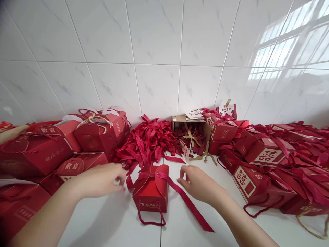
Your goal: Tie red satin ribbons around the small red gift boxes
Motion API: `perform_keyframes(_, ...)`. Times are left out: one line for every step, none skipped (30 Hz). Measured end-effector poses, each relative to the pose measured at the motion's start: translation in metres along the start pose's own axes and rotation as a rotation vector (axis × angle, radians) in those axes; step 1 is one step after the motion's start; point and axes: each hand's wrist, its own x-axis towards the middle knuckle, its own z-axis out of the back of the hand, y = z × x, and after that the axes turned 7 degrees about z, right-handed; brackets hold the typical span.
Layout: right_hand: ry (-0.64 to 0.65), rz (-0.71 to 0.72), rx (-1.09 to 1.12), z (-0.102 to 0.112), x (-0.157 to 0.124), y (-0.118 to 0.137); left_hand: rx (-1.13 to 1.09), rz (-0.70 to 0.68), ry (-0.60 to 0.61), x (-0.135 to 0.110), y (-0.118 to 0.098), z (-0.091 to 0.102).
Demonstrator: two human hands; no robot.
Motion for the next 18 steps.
perform_keyframes(0.094,0.033,0.004,0.000,-0.004,0.005,0.015,-0.049,0.109,-0.004,-0.003,-0.001)
perform_keyframes(0.204,0.067,0.021,-0.001,-0.008,0.009,0.027,-0.097,0.197,-0.005,-0.005,-0.005)
perform_keyframes(0.307,0.087,0.035,-0.004,-0.011,0.012,0.039,-0.136,0.247,-0.005,-0.008,-0.009)
perform_keyframes(0.384,0.087,0.038,-0.007,-0.013,0.013,0.061,-0.139,0.269,-0.002,-0.010,-0.015)
perform_keyframes(0.429,0.062,0.031,-0.012,-0.013,0.013,0.083,-0.111,0.289,0.002,-0.011,-0.021)
perform_keyframes(0.439,0.027,0.024,-0.017,-0.011,0.011,0.079,-0.069,0.314,0.007,-0.010,-0.026)
perform_keyframes(0.410,-0.003,0.035,-0.021,-0.009,0.008,0.050,-0.023,0.340,0.013,-0.008,-0.030)
perform_keyframes(0.343,-0.019,0.080,-0.025,-0.005,0.004,-0.008,0.012,0.360,0.018,-0.005,-0.032)
perform_keyframes(0.247,-0.018,0.164,-0.027,-0.001,0.000,-0.091,0.029,0.365,0.024,-0.001,-0.032)
perform_keyframes(0.133,0.001,0.286,-0.027,0.004,-0.004,-0.193,0.028,0.354,0.028,0.003,-0.030)
perform_keyframes(0.020,0.035,0.436,-0.026,0.008,-0.006,-0.319,0.008,0.337,0.032,0.007,-0.026)
perform_keyframes(-0.079,0.076,0.600,-0.024,0.011,-0.007,-0.463,-0.025,0.318,0.035,0.010,-0.022)
perform_keyframes(-0.153,0.112,0.760,-0.021,0.013,-0.007,-0.620,-0.065,0.301,0.037,0.012,-0.017)
perform_keyframes(-0.205,0.138,0.903,-0.017,0.015,-0.005,-0.780,-0.105,0.290,0.038,0.014,-0.013)
perform_keyframes(-0.239,0.154,1.025,-0.014,0.015,-0.003,-0.928,-0.141,0.285,0.039,0.014,-0.009)
perform_keyframes(-0.260,0.156,1.120,-0.011,0.015,-0.001,-1.053,-0.168,0.286,0.039,0.014,-0.006)
perform_keyframes(-0.280,0.149,1.185,-0.009,0.015,0.001,-1.149,-0.186,0.292,0.039,0.013,-0.004)
perform_keyframes(-0.296,0.140,1.227,-0.007,0.015,0.003,-1.215,-0.195,0.309,0.039,0.012,-0.003)
